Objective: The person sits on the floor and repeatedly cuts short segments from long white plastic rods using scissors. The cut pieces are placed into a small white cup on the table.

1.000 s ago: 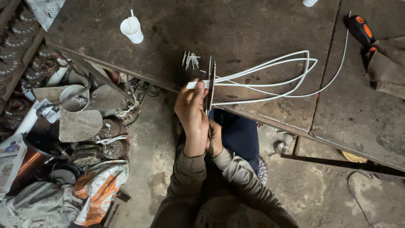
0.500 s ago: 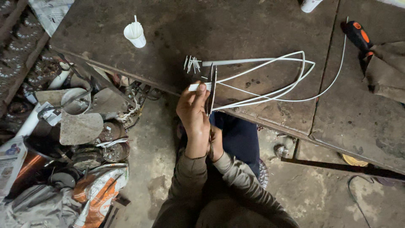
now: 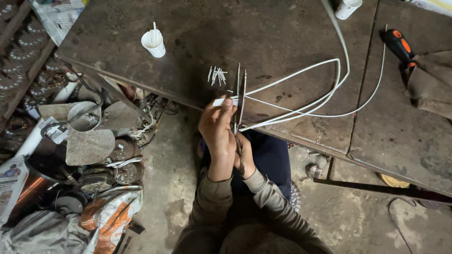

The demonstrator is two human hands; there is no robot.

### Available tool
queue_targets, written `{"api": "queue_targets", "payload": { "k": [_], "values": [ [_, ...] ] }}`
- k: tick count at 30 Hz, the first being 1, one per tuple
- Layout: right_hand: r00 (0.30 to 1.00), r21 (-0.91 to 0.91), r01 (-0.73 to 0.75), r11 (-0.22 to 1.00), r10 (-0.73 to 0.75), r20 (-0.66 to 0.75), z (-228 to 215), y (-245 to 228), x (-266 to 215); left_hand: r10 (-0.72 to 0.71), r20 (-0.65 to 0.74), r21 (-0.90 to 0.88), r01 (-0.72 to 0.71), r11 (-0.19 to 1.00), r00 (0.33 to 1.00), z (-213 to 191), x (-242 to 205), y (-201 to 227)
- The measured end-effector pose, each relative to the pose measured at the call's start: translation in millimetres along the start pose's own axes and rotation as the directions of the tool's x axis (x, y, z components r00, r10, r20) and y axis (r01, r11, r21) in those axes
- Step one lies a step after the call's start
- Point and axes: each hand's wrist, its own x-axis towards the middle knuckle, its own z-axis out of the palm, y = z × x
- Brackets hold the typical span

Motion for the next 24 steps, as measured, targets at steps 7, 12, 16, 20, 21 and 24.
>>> {"api": "queue_targets", "payload": {
  "k": [7,12,16,20,21,24],
  "values": [
    [0.998,0.025,0.050,0.998,-0.049,-0.031,4,5,-8,-0.048,-0.009,-0.008,0.048,0.999,0.999,2,-2,2],
    [0.996,-0.023,0.060,0.998,-0.062,-0.071,6,26,-16,-0.030,0.031,-0.027,0.031,0.999,0.999,2,-2,2],
    [0.997,0.018,0.037,0.999,-0.036,-0.068,3,44,-22,-0.036,0.009,-0.013,0.036,0.999,0.999,2,1,4],
    [0.995,0.080,-0.086,0.993,0.091,-0.050,-6,51,-44,0.069,-0.020,-0.011,-0.069,0.998,0.997,0,6,7],
    [0.993,0.205,-0.114,0.972,0.118,-0.005,-9,49,-56,0.118,-0.020,-0.010,-0.118,0.993,0.993,-2,11,11],
    [0.993,0.188,-0.100,0.977,0.085,0.084,-21,40,-79,0.324,-0.012,0.072,-0.322,0.944,0.946,-18,35,35]
  ]
}}
